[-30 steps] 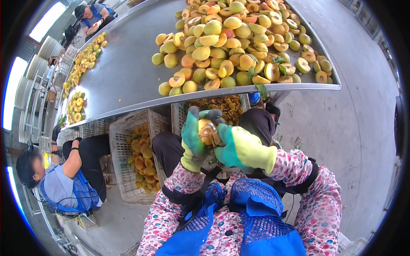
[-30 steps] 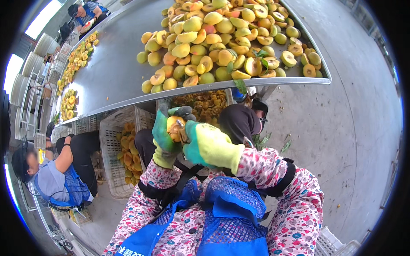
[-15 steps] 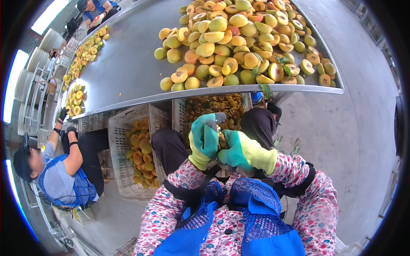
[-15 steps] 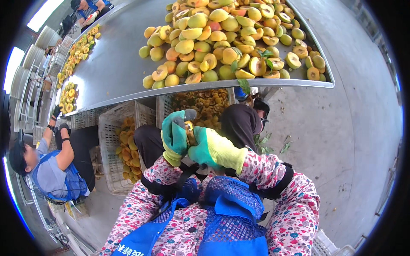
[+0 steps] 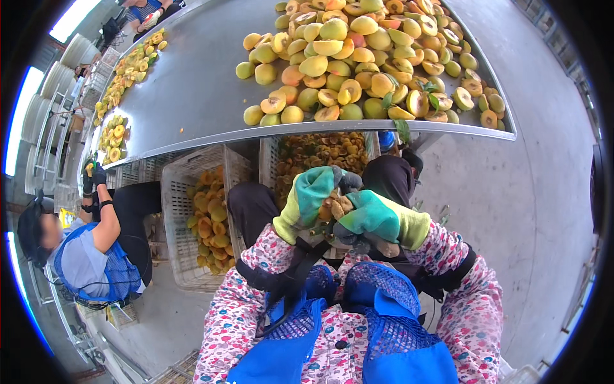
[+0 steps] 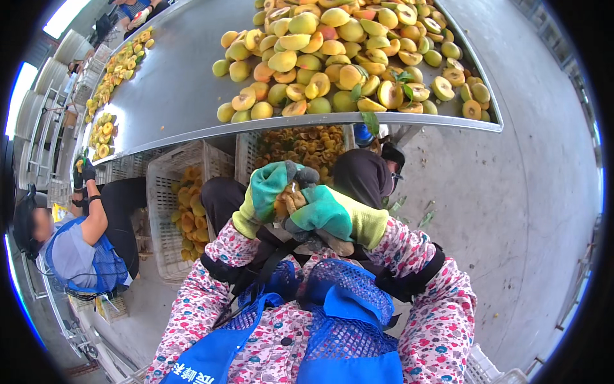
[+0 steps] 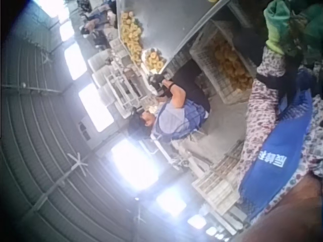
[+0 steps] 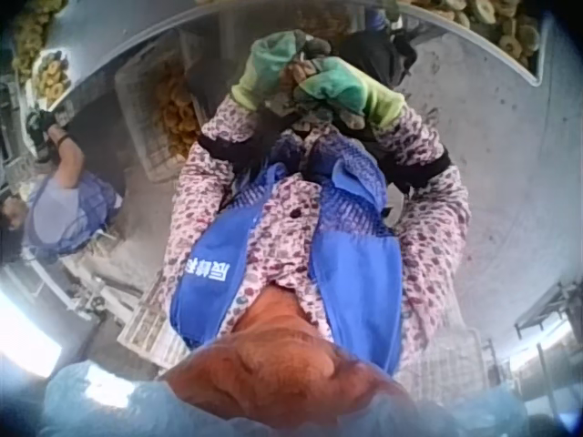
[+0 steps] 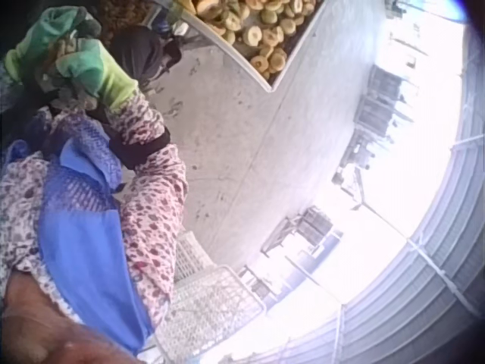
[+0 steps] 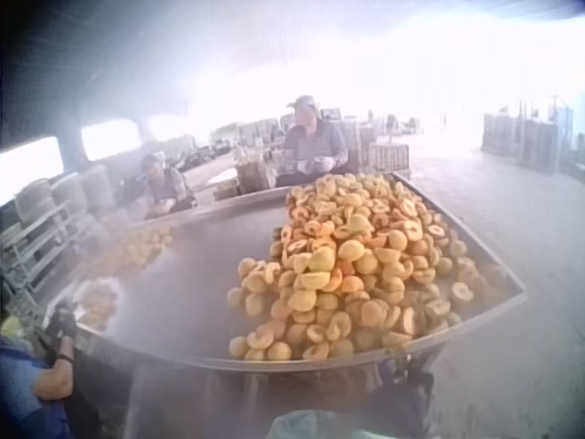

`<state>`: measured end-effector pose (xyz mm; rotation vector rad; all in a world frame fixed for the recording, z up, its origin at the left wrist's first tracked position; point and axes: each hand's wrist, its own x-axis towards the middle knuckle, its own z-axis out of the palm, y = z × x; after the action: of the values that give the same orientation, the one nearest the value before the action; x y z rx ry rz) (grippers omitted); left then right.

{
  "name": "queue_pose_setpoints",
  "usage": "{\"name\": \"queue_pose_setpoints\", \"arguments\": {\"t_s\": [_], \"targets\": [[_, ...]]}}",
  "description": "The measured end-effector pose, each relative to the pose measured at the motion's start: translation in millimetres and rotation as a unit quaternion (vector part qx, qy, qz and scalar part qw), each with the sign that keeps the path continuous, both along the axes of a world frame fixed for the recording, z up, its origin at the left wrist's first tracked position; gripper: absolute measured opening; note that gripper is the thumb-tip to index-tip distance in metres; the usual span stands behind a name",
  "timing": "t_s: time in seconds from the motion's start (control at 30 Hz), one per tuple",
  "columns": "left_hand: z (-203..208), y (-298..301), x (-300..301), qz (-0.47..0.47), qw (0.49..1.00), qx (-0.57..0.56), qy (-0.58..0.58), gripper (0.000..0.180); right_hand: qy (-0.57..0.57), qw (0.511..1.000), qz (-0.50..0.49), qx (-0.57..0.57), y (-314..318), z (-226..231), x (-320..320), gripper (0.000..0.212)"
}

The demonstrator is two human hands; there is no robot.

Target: Sorting and removing pits from peaches at a processing station using a small knife.

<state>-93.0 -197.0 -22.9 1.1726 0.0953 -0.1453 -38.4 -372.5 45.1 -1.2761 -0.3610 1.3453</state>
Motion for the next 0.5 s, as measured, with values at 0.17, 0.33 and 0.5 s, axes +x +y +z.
{"name": "queue_pose_setpoints", "arguments": {"t_s": [0.17,0.33,0.5], "targets": [[3.9,1.7,-17.7,0.072,0.994,-0.081,0.015,0.036,-0.165,0.975,0.079,-0.129,19.0,14.9,-13.1,0.021],[23.3,24.1,-29.1,0.072,0.996,-0.021,0.044,0.042,0.130,0.991,0.010,0.029,32.6,1.5,-22.1,0.010],[8.6,23.8,-34.1,0.342,0.938,0.053,-0.014,0.036,0.253,0.956,-0.073,0.128,59.9,-37.8,-47.4,0.015]]}}
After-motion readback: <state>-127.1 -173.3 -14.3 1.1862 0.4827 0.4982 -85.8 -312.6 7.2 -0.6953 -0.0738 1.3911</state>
